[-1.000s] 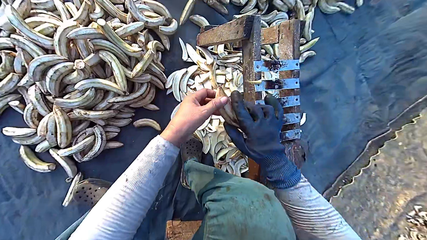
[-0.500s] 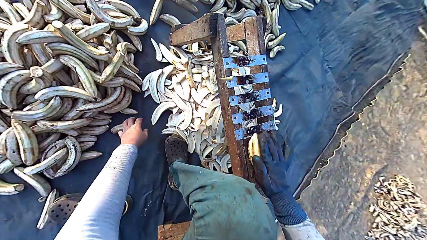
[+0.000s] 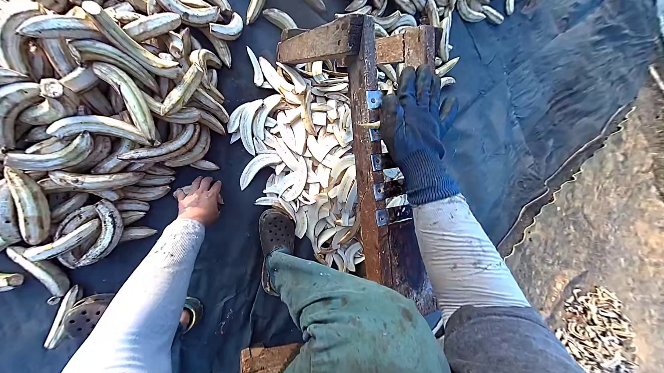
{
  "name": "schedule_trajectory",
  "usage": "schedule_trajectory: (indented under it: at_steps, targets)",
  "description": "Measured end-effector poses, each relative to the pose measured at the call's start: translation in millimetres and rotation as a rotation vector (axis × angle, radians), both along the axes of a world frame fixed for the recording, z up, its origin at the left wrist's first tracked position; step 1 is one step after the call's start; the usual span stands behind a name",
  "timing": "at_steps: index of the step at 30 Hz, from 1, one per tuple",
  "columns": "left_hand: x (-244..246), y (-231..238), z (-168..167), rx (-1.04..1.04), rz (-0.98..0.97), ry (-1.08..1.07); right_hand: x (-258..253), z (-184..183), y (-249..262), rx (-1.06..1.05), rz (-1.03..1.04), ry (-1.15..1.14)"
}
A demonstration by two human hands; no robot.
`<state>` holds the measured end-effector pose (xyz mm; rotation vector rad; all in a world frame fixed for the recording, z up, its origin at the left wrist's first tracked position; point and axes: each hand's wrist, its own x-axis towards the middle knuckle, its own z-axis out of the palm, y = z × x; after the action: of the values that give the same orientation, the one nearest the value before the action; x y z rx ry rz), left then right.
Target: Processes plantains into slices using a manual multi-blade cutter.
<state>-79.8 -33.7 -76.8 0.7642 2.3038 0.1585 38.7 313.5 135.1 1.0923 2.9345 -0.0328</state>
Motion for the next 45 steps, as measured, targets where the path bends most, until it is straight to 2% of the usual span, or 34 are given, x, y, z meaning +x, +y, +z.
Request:
schedule_trajectory:
  at_steps: [4,8,11,13,16,19,21,24,27,30,35,40,43,45]
  targets:
    - [-3,-5,0,0.005,-0.015,-0.002,-68,5,8,-0.049,-0.036,-0.046]
    - [-7,-10,2,0.013,-0.063,0.028,-99,21,12,-0.098,-0.062,-0.028]
    - [-9,-12,11,-0.009,-0.063,0.035,-108,21,42,-0.094,-0.074,0.153]
    - [-9,-13,21,0.044,0.027,0.04,-99,23,55,-0.18,-0.037,0.365]
    - [-8,-9,46,0.206,0.309,-0.055,-43,40,23,-0.407,0.013,0.568]
    - [2,3,62,0.486,0.614,-0.241,65,37,-27,-0.424,-0.024,0.496]
    - [16,15,71,0.674,0.775,-0.384,134,15,-52,-0.332,-0.032,0.447]
    - [35,35,85,0.828,0.856,-0.537,217,-16,-80,-0.078,0.101,0.378]
    - [49,50,95,0.856,0.811,-0.587,243,-30,-82,0.078,0.131,0.181]
    - [61,54,106,0.821,0.758,-0.59,219,-31,-75,0.034,0.015,0.131]
    - [72,52,118,0.777,0.728,-0.561,147,-31,-65,0.045,-0.107,0.155]
    - [73,60,117,0.825,0.736,-0.588,84,-20,-55,-0.04,0.021,0.158]
    - [73,68,125,0.882,0.756,-0.624,46,-10,-42,-0.068,0.112,0.293]
    - [74,74,137,0.929,0.777,-0.644,44,11,-60,-0.155,0.281,0.404]
